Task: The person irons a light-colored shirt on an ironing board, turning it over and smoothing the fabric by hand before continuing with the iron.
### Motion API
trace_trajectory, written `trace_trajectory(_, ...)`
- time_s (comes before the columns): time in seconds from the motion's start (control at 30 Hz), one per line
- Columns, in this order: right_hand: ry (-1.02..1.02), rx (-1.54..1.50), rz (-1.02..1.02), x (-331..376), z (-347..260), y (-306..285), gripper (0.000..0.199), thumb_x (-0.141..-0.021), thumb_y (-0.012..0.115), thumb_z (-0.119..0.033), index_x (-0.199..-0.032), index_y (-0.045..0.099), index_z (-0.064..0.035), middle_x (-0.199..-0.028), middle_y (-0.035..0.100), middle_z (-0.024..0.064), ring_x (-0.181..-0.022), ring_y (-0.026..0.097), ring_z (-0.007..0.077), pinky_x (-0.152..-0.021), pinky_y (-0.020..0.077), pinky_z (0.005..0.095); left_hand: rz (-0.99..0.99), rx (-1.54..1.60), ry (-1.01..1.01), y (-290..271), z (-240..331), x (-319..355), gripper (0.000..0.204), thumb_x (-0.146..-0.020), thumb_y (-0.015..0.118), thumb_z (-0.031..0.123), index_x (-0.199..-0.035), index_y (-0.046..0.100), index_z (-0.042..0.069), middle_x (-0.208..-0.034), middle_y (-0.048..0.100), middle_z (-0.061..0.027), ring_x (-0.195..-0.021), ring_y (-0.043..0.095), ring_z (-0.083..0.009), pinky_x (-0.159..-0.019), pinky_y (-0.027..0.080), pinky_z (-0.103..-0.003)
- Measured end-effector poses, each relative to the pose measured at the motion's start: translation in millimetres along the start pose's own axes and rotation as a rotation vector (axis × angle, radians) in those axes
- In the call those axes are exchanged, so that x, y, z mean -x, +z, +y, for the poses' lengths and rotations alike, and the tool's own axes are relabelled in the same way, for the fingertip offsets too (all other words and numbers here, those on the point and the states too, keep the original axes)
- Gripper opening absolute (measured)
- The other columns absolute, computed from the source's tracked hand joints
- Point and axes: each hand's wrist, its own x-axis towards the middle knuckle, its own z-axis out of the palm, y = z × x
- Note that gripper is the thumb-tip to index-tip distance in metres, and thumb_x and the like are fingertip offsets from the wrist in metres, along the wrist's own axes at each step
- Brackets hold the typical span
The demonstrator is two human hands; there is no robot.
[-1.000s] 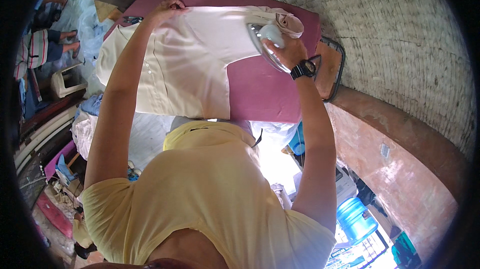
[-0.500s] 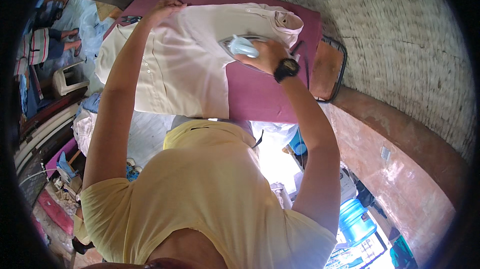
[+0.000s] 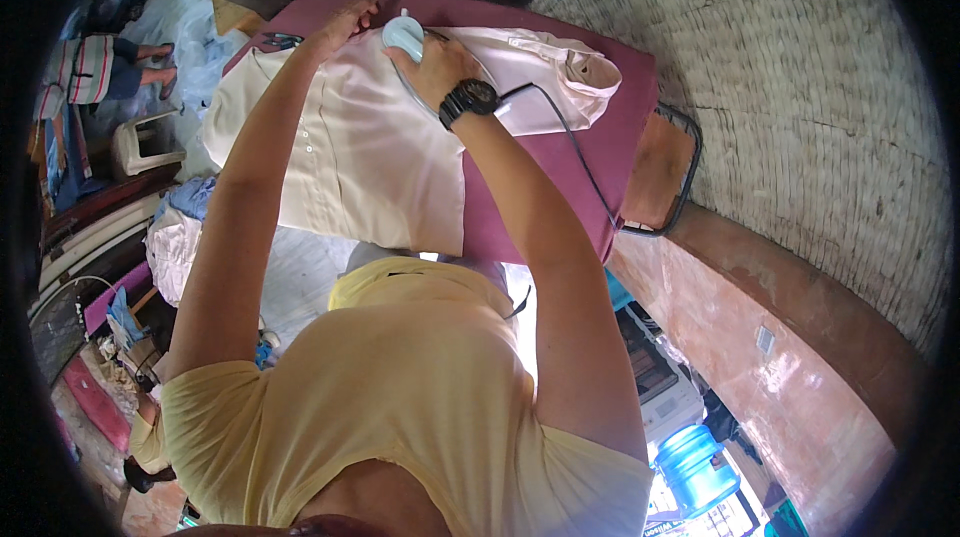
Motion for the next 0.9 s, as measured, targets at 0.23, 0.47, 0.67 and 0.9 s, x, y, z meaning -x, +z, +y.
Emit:
trace_trajectory(0.23, 0.04, -0.021, 0.025, -1, -8, -2, 0.066, -0.086, 0.06, -0.066, -0.108, 0.071, -0.0046, -0.097, 0.071, 0.0241, -0.093, 0.067, 0.0446, -0.081, 0.0531, 0.0529, 0.021, 0.044, -0.068, 2, -13, -17, 0.045, -0.093, 0.055, 0.055, -0.111, 0.061, 0.014, -0.095, 0.05, -0.0036, -0.095, 0.049, -0.0172, -0.087, 0.045, -0.038)
trace_trajectory(0.47, 0.092, 0.061, 0.063, 47, 45, -17, 0.058, -0.086, 0.064, -0.062, -0.113, 0.07, -0.0111, -0.1, 0.071, 0.0215, -0.096, 0.067, 0.041, -0.084, 0.0523, 0.0507, 0.014, 0.05, -0.031, 2, -9, -10, 0.049, -0.094, 0.055, 0.061, -0.107, 0.059, 0.013, -0.096, 0.049, -0.0062, -0.096, 0.049, -0.0199, -0.087, 0.047, -0.039)
trace_trajectory(0.67, 0.311, 0.163, 0.187, 88, 95, -49, 0.067, -0.086, 0.062, -0.066, -0.105, 0.07, -0.0021, -0.08, 0.07, 0.0235, -0.074, 0.069, 0.0419, -0.068, 0.0555, 0.0474, 0.059, 0.021, 0.029, 9, -8, -6, 0.047, -0.095, 0.055, 0.058, -0.111, 0.06, 0.014, -0.102, 0.052, -0.0068, -0.094, 0.05, -0.0217, -0.09, 0.048, -0.037)
trace_trajectory(0.9, 0.179, 0.134, 0.237, -7, 59, -27, 0.071, -0.085, 0.059, -0.07, -0.1, 0.072, -0.0027, -0.091, 0.07, 0.0257, -0.091, 0.069, 0.0423, -0.078, 0.0544, 0.0505, 0.092, -0.05, 0.013, 5, -17, -18, 0.045, -0.092, 0.055, 0.063, -0.101, 0.064, 0.02, -0.084, 0.044, 0.0028, -0.076, 0.04, -0.0112, -0.07, 0.036, -0.028)
